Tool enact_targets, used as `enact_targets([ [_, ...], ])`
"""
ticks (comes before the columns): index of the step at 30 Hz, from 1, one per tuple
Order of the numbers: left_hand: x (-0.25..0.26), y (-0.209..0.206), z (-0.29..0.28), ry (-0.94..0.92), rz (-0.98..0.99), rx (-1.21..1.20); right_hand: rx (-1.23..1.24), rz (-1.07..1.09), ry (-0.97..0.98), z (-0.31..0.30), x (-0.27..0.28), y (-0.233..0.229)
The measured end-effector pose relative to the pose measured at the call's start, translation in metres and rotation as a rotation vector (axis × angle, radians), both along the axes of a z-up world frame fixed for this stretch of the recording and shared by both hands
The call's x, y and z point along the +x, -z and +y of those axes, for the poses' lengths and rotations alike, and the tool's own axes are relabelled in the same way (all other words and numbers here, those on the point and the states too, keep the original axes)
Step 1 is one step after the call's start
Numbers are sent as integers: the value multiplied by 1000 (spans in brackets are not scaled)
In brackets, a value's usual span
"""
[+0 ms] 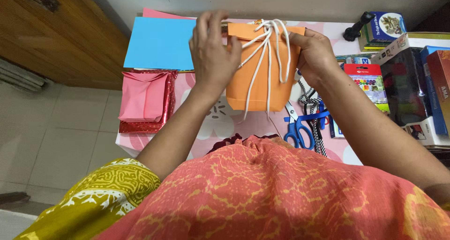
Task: The person threads a white cord through pre-punched holes on an orange paper bag, ties a knot, and arranges the cord into a decorative pattern on the bag's front. The person then places the finished bag on the table.
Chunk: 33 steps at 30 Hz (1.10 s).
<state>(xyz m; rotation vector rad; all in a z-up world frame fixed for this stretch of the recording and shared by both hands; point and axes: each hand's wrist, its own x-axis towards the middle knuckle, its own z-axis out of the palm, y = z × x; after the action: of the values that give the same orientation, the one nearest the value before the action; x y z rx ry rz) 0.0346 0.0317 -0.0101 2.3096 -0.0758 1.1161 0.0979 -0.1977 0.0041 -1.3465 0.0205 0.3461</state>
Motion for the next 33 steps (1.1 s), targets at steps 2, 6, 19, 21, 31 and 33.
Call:
enact_targets([
  [2,-5,-12,-6,6,-67,135,-4,6,5,0,0,1],
  [6,-11,-26,-29,125,146,98,-50,-29,8,0,-1,3],
  [19,16,-15,-51,-31,405,-64,-228,-342,2,3,-14,-6],
  [21,17,-13,-40,77,478,-219,-249,-344,2,4,-16,-7],
  [31,15,-19,10,198,325,-211,-91,-242,24,5,-16,-7],
  [33,10,-21,10,185,248,-262,-90,-257,16,6,-17,-6],
])
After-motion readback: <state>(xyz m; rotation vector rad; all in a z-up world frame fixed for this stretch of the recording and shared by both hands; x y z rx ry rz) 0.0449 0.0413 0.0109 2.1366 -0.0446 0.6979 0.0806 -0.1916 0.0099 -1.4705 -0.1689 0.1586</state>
